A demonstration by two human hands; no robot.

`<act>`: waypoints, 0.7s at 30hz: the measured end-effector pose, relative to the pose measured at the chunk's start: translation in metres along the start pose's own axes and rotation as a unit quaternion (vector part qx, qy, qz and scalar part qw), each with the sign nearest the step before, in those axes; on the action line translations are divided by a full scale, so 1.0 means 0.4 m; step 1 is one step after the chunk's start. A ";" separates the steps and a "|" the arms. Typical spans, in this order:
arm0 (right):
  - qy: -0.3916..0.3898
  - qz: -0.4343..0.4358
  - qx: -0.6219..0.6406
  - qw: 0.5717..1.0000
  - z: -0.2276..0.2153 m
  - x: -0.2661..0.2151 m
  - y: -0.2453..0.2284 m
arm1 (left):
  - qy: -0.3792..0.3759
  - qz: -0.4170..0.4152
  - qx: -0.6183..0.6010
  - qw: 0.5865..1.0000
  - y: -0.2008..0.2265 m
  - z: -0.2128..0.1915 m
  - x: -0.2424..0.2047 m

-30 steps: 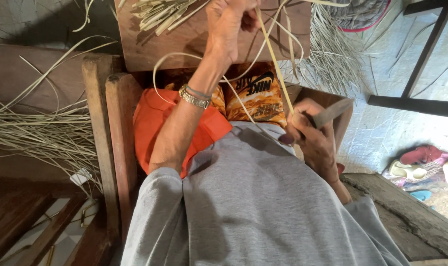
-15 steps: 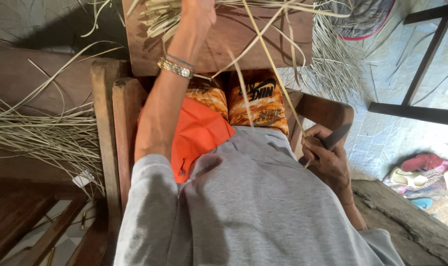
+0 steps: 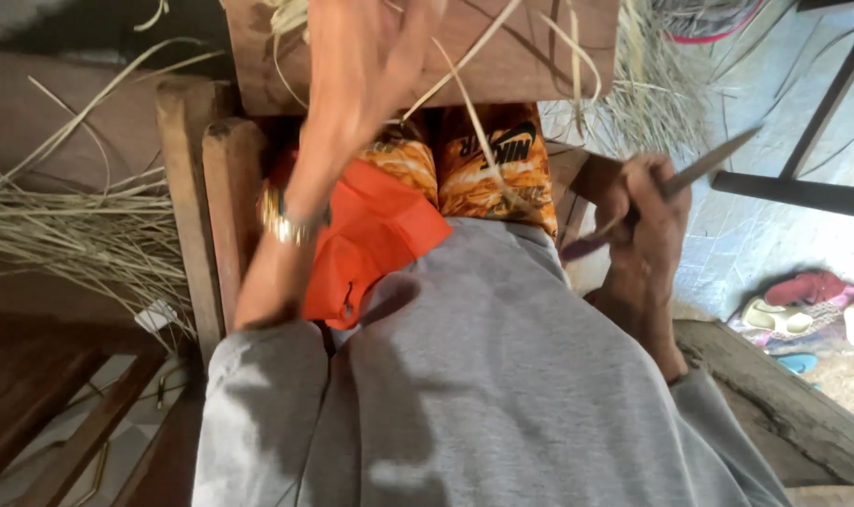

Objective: Splitting dried straw strands into thinner strips for craft work using hands and a small blade.

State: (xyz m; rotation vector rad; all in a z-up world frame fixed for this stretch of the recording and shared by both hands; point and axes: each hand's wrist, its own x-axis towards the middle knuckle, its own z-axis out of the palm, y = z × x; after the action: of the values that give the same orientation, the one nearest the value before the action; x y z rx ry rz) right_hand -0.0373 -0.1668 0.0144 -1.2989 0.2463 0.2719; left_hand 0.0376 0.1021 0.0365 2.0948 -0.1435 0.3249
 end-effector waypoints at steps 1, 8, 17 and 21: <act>-0.002 0.003 0.000 1.000 0.022 0.016 -0.004 | 0.001 -0.003 0.001 1.000 -0.004 -0.008 -0.028; -0.034 0.037 -0.060 0.997 0.088 0.116 0.026 | -0.260 -0.242 0.072 0.932 -0.106 0.046 -0.229; -0.169 0.104 -0.046 0.979 0.243 0.209 0.041 | 0.014 -0.501 -0.146 0.853 -0.211 0.206 -0.260; -0.093 0.140 0.003 0.986 0.233 0.292 0.140 | 0.211 -0.525 -0.279 0.776 -0.307 0.330 -0.294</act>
State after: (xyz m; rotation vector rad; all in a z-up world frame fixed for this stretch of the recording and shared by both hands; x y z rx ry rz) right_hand 0.0567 -0.0559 -0.0516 -1.2226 0.2709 0.6274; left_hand -0.0236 0.0495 -0.1630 1.1913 1.0502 0.0294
